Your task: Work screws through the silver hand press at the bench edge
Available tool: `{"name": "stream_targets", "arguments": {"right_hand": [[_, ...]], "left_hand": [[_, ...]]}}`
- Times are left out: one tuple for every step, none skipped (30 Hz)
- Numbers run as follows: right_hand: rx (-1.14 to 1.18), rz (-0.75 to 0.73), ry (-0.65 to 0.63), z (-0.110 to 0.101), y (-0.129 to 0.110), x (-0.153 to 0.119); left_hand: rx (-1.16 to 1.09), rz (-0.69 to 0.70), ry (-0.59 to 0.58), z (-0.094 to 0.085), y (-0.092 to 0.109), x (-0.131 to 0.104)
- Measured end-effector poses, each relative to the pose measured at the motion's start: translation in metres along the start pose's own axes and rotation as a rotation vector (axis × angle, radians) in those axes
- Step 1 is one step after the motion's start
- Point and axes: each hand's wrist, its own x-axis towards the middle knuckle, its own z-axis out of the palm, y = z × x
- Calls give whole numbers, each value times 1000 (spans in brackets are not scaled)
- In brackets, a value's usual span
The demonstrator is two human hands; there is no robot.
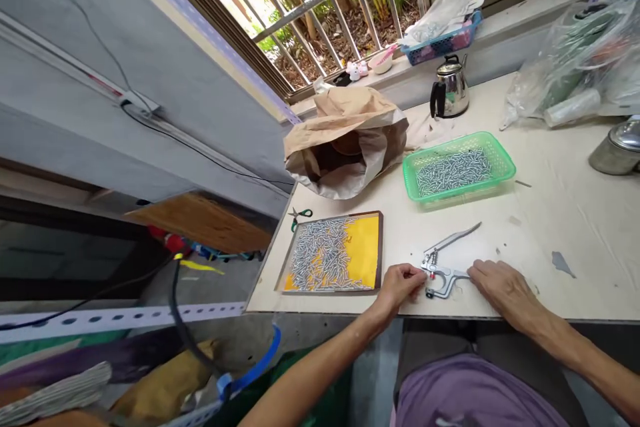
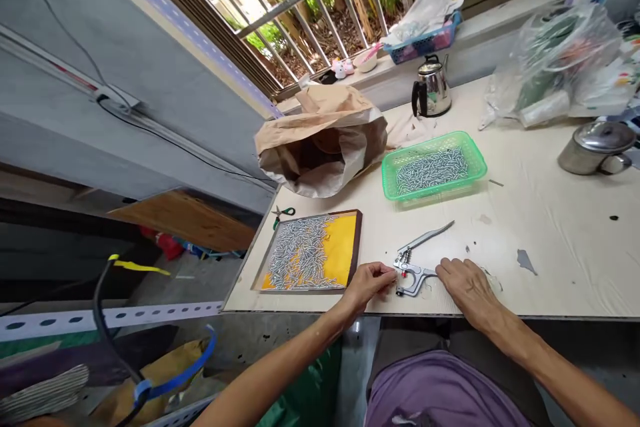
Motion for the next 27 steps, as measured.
{"name": "stream_targets", "arguments": {"right_hand": [[11,5,-14,2,1,-1],[22,9,-27,5,3,-3],[30,15,-37,8,4,-6],[34,22,-43,13,6,-9],[36,28,-47,17,7,-12],[37,33,-49,20,8,-14],[37,35,-52,23,9,-16],[37,37,-56,25,10,-17],[38,38,-63,26,10,-17],[41,40,-72,25,9,-16],[43,43,-82,23,9,-14],[45,45,-92,20,8,-12],[44,49,-100,18,6,-9],[42,51,-108,15,5,-7],[39,52,-118,12,4,-5],[37,50,-131,9,3,-3],[36,46,-147,7,3,-2],[36,43,-164,6,4,-1],[39,38,-182,4,5,0],[44,33,-196,3,7,0],[48,29,-205,1,10,1],[51,25,-208,0,14,3],[51,22,-206,-2,18,6],[49,17,-207,-4,22,9],[46,9,-213,-6,27,14],[43,-1,-231,-7,31,19],[42,-13,-262,-8,35,24]], "left_hand": [[10,-28,-3,3,-1,0],[29,-56,-6,5,-1,1],[53,-82,-9,7,-1,1],[82,-105,-8,8,0,1],[111,-122,-2,8,0,0],[138,-134,5,9,1,-1],[162,-142,14,9,2,-1],[186,-148,21,9,3,-2],[209,-154,26,9,4,-2],[231,-158,25,9,5,-3],[251,-165,18,9,6,-3],[267,-175,4,8,6,-2],[278,-188,-17,8,7,-2],[283,-205,-42,7,7,-1],[281,-222,-69,7,8,-1],[277,-238,-92,6,8,0],[274,-251,-112,6,8,0],[273,-262,-127,6,8,1],[275,-273,-135,6,7,0],[279,-283,-141,6,7,0],[282,-290,-144,7,7,-1],[285,-295,-144,7,6,-2],[285,-295,-140,7,6,-3],[286,-292,-136,8,5,-5],[284,-287,-132,8,5,-7],[279,-281,-130,8,4,-8],[274,-275,-128,8,3,-9]]}}
